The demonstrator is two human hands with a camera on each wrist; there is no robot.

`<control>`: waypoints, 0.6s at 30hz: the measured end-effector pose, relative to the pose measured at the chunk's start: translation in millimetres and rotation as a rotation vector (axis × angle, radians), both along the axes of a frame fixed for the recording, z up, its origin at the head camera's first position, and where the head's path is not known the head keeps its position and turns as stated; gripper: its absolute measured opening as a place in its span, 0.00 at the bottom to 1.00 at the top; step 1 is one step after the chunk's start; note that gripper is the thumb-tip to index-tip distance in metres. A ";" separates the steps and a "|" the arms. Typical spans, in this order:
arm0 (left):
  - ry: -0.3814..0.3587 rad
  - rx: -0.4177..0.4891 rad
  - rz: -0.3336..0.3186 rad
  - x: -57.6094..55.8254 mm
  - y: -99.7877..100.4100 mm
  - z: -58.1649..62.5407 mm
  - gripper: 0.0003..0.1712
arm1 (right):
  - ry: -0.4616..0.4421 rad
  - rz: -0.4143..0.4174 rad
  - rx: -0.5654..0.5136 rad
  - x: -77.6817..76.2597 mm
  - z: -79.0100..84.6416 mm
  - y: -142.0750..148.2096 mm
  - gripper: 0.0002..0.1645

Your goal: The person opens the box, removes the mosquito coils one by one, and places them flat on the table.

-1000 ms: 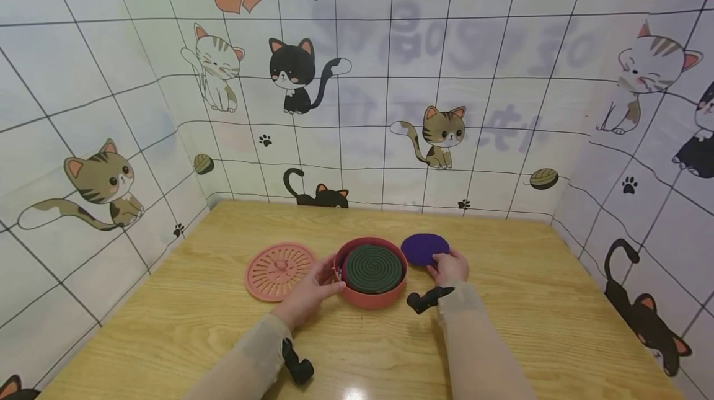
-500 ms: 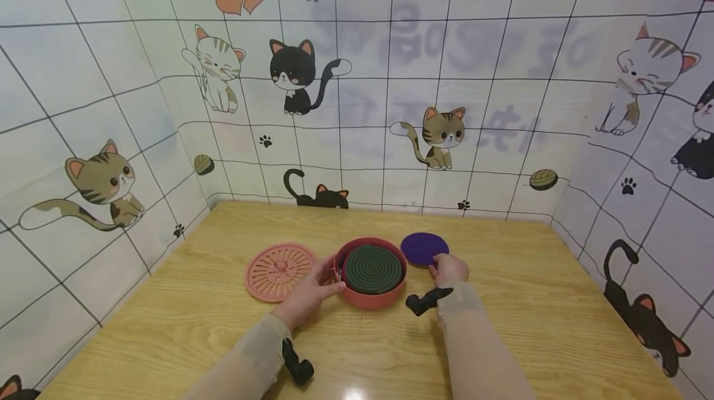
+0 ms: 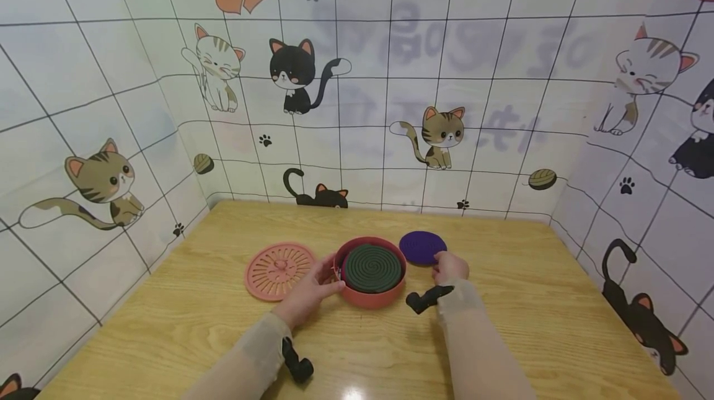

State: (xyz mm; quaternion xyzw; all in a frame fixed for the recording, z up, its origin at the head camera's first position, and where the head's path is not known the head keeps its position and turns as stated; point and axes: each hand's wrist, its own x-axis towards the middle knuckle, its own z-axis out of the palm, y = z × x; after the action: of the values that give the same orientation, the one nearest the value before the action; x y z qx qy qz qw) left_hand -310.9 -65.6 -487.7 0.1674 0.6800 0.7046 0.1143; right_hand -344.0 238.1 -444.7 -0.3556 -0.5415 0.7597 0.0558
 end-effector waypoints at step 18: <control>-0.018 -0.009 0.004 -2.7 -0.2 -2.9 0.45 | 0.071 0.143 -0.238 17.4 22.1 6.2 0.37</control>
State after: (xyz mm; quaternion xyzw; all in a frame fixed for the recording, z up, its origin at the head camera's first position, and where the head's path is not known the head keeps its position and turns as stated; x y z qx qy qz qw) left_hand -313.5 -65.8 -490.6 0.1592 0.6823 0.7034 0.1200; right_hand -326.6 244.3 -422.6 -0.2931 -0.4695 0.8326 -0.0219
